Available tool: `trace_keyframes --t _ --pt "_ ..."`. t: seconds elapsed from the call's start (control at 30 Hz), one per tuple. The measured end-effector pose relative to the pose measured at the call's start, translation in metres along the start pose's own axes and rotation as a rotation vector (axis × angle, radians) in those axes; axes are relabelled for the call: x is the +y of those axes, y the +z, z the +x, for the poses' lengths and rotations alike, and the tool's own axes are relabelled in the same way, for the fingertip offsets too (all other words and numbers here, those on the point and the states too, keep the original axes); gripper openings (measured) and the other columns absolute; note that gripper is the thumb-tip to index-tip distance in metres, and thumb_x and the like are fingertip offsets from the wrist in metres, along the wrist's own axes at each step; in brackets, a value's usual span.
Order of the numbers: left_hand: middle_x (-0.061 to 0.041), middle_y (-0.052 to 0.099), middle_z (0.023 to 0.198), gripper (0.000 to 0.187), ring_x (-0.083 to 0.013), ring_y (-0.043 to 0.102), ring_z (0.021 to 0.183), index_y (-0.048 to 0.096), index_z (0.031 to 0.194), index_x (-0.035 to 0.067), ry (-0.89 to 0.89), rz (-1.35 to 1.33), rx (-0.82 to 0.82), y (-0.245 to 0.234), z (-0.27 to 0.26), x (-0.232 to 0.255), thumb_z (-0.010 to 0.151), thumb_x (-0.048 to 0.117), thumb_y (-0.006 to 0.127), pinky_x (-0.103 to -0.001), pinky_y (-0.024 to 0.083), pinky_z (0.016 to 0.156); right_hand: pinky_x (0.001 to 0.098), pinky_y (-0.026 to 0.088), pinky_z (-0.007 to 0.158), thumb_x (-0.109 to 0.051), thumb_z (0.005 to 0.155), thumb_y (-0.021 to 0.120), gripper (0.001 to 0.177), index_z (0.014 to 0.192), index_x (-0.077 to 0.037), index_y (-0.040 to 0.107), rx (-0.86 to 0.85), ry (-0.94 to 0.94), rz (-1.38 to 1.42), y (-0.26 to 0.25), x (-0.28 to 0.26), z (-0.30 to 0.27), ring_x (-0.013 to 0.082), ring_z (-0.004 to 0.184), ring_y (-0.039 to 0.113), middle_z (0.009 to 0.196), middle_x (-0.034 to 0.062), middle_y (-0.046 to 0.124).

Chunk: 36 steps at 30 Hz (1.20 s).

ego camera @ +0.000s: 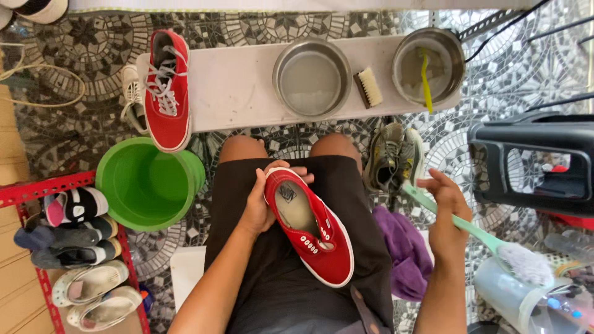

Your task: The person cleans a red shoe by scrubbing the interior with a toothbrush dipped in soapy water, followed by wiping the interior and exterior with a purple cloth.

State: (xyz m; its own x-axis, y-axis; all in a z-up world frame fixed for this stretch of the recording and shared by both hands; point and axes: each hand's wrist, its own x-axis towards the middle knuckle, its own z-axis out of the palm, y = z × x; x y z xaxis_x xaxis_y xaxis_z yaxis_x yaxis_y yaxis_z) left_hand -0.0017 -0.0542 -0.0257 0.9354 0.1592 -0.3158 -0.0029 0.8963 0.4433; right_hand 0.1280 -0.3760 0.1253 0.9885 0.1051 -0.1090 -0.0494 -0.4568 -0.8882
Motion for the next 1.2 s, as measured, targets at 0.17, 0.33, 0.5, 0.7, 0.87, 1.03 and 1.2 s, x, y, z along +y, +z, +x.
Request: trace_keyframes --t 0.17,0.33,0.5,0.7,0.87,1.03,1.2 --pt "-0.043 0.075 0.112 0.078 -0.0534 0.081 0.105 0.057 0.138 0.0 0.065 -0.006 0.108 0.014 0.02 0.0 0.117 0.07 0.031 -0.062 0.068 0.093 0.038 0.054 0.081 -0.021 0.126 0.054 0.028 0.132 -0.019 0.081 0.05 0.095 -0.239 0.003 0.04 0.018 0.0248 0.076 0.066 0.079 0.0095 0.066" --pt "-0.034 0.08 0.106 0.076 -0.0446 0.084 0.099 0.066 0.125 0.004 0.03 -0.091 0.129 0.075 0.025 0.064 0.112 0.075 0.041 -0.057 0.068 0.092 0.0455 0.056 0.07 -0.029 0.117 0.079 0.024 0.113 -0.006 0.083 0.075 0.004 -0.202 0.072 0.029 0.073 0.0314 0.065 0.072 0.076 0.0194 0.074" --pt "-0.041 0.079 0.102 0.074 -0.0498 0.084 0.096 0.07 0.125 -0.001 -0.032 -0.062 0.112 0.141 0.003 0.15 0.114 0.067 0.042 -0.06 0.068 0.093 0.0629 0.058 0.092 -0.034 0.115 0.075 0.029 0.117 -0.006 0.083 -0.084 -0.272 -0.333 0.165 -0.001 0.167 0.0518 0.104 0.078 0.099 0.0221 0.082" --pt "-0.044 0.078 0.105 0.074 -0.0539 0.083 0.093 0.073 0.126 0.002 -0.15 -0.1 0.123 0.122 -0.039 0.168 0.114 0.068 0.041 -0.067 0.067 0.089 0.0414 0.063 0.072 -0.025 0.118 0.07 0.013 0.107 -0.02 0.076 -0.084 -0.502 -0.5 0.237 0.052 0.23 0.0302 0.071 0.081 0.076 0.0021 0.079" --pt "-0.044 0.077 0.108 0.074 -0.054 0.083 0.097 0.069 0.13 0.002 -0.166 -0.14 0.178 0.084 -0.051 0.163 0.114 0.068 0.041 -0.069 0.066 0.09 0.0495 0.061 0.07 -0.02 0.116 0.071 0.011 0.113 -0.013 0.078 -0.1 -0.441 -0.311 0.232 0.03 0.224 0.0386 0.077 0.081 0.079 0.0119 0.079" --pt "-0.042 0.078 0.109 0.076 -0.0531 0.083 0.1 0.069 0.13 0.003 -0.2 -0.143 0.175 0.074 -0.055 0.16 0.113 0.071 0.042 -0.069 0.066 0.09 0.0501 0.062 0.076 -0.007 0.114 0.074 0.006 0.118 -0.01 0.078 -0.021 -0.451 -0.345 0.149 0.069 0.261 0.0442 0.082 0.081 0.085 0.0198 0.08" --pt "-0.044 0.076 0.109 0.078 -0.0544 0.082 0.099 0.065 0.132 0.0 -0.205 -0.122 0.164 0.067 -0.05 0.152 0.114 0.071 0.04 -0.069 0.065 0.091 0.0411 0.051 0.091 -0.016 0.116 0.077 0.006 0.121 -0.018 0.079 0.404 -0.576 -0.578 0.048 0.139 0.307 0.0319 0.091 0.083 0.096 0.0053 0.082"
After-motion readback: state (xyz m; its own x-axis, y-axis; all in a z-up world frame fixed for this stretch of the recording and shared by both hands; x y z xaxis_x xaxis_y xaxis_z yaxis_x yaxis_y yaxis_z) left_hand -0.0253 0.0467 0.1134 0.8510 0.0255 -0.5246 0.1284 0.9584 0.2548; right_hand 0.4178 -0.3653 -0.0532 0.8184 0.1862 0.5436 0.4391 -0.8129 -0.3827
